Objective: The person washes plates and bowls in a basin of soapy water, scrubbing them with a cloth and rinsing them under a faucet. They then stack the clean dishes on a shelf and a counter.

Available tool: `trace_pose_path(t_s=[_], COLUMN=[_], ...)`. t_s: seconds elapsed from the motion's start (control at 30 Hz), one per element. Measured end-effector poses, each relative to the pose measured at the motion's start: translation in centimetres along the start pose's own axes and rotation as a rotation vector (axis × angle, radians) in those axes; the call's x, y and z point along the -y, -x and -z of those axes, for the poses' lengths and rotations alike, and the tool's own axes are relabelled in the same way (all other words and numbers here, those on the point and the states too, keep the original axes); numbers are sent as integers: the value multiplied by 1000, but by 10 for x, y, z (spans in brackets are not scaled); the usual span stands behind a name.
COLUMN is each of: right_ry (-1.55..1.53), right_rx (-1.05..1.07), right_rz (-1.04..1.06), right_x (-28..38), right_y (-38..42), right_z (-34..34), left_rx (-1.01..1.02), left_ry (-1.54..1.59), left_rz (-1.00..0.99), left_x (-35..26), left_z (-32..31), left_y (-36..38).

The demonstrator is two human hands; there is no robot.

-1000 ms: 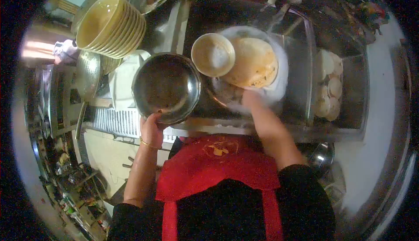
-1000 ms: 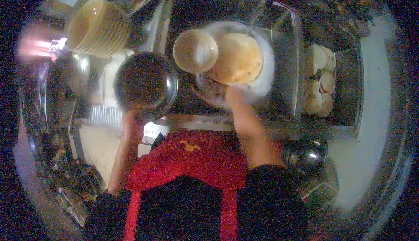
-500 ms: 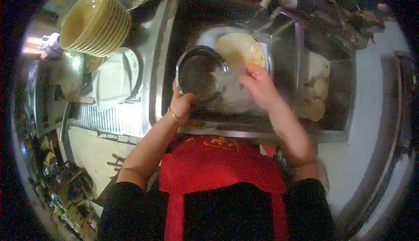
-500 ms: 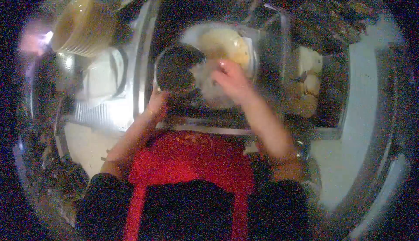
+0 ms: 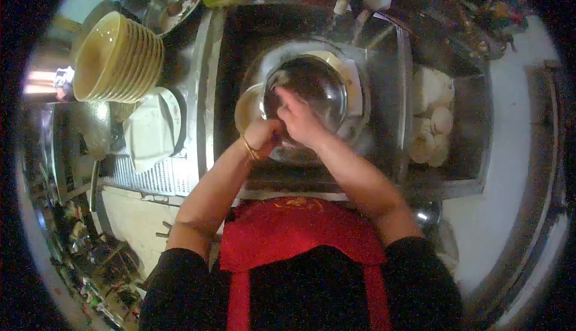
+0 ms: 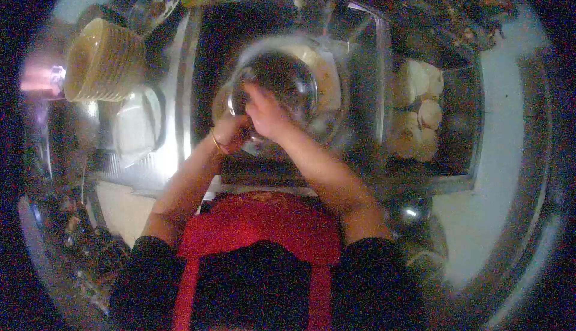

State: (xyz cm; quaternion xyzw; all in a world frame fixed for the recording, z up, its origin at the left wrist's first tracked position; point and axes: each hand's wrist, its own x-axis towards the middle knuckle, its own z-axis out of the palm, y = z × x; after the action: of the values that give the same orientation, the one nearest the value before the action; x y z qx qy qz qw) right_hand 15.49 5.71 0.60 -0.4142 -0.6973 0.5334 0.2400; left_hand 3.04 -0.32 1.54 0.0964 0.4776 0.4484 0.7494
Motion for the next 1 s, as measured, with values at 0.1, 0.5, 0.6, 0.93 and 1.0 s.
trace_pose_path(t_s=[0.1, 0.5, 0.6, 0.93, 1.0], right_ry=[171, 1124, 707, -33, 147], right_rx=[119, 382, -78, 137, 196], right_rz=[234, -167, -425, 101, 243], right_x=[9, -125, -119, 27, 23], right_y=[3, 62, 44, 6, -9], right_z=[7, 34, 36, 23, 5], left_rx=[-30, -134, -342, -343, -288], left_ry=[-125, -200, -179, -931, -542], left_rz=[-236, -492, -402, -964, -673], left_x=[-35, -58, -52, 11, -5], left_z=[11, 71, 57, 55, 7], left_y=[2, 6, 19, -19, 6])
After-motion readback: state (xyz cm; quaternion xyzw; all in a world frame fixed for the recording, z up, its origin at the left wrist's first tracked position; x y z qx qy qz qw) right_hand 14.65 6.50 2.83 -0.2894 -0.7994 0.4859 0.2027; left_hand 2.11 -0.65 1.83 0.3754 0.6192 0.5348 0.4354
